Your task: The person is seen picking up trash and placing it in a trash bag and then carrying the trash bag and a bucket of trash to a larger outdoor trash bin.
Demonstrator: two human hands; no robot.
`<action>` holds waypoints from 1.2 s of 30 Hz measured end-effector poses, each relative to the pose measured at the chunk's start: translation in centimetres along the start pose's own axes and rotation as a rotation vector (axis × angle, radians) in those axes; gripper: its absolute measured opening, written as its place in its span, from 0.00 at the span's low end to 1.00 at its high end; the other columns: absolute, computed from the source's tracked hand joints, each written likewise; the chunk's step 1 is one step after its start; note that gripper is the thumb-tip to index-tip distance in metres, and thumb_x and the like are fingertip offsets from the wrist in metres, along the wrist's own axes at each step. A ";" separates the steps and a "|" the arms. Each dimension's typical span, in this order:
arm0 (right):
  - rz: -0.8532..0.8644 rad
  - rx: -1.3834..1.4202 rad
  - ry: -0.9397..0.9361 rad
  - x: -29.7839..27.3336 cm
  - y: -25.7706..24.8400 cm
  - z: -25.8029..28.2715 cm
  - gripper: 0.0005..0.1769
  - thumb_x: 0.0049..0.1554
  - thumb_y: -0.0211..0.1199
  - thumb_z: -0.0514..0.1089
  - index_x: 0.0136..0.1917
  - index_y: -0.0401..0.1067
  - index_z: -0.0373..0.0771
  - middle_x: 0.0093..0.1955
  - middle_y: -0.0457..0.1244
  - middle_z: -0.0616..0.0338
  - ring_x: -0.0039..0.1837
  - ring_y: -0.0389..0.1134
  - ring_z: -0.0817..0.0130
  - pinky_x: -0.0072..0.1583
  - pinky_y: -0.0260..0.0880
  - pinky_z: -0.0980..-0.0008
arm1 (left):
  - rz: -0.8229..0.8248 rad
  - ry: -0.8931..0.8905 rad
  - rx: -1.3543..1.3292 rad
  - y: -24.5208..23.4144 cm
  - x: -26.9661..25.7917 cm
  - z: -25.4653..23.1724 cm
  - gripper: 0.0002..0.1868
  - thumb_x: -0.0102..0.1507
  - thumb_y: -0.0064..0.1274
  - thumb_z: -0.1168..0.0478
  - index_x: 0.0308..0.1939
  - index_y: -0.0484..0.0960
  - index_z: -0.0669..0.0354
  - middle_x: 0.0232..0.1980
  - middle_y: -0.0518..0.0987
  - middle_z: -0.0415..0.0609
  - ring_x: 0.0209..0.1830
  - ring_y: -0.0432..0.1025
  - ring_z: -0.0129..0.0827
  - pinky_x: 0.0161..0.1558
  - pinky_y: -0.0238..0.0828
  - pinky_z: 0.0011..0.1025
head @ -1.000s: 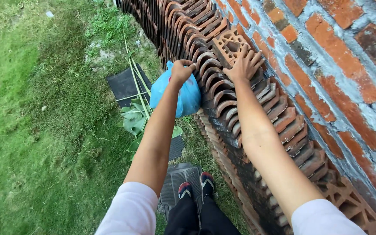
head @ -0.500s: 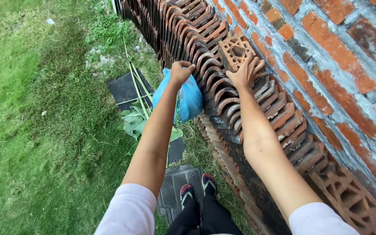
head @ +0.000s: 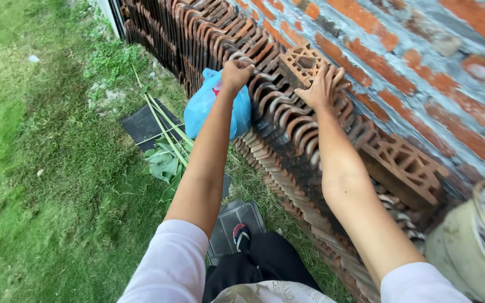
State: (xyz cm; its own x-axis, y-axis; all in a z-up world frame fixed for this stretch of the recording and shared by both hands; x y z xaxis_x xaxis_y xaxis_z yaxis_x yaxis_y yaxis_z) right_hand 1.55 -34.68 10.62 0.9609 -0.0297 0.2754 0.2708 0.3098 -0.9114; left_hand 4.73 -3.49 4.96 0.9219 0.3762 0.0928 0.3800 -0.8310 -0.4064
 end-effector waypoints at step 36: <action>-0.006 0.334 -0.132 -10.6 -3.9 -11.8 0.62 0.38 0.89 0.47 0.70 0.45 0.49 0.73 0.50 0.39 0.79 0.38 0.39 0.77 0.47 0.36 | -0.093 -0.091 -0.047 3.5 -27.1 -3.0 0.21 0.52 0.69 0.50 0.42 0.89 0.61 0.42 0.87 0.54 0.43 0.80 0.36 0.50 0.75 0.34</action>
State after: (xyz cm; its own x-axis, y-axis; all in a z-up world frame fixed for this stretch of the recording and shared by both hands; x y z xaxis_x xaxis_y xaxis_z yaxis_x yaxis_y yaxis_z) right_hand -9.02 -46.78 7.61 0.9376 0.0838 0.3376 0.2215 0.6045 -0.7652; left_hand -18.74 -17.84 3.76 0.8724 0.4868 0.0441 0.4689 -0.8081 -0.3565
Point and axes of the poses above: each hand's wrist, its own x-axis towards the middle knuckle, its own y-axis out of the palm, z = x × y, the point moved 8 cm from there along x, towards the middle knuckle
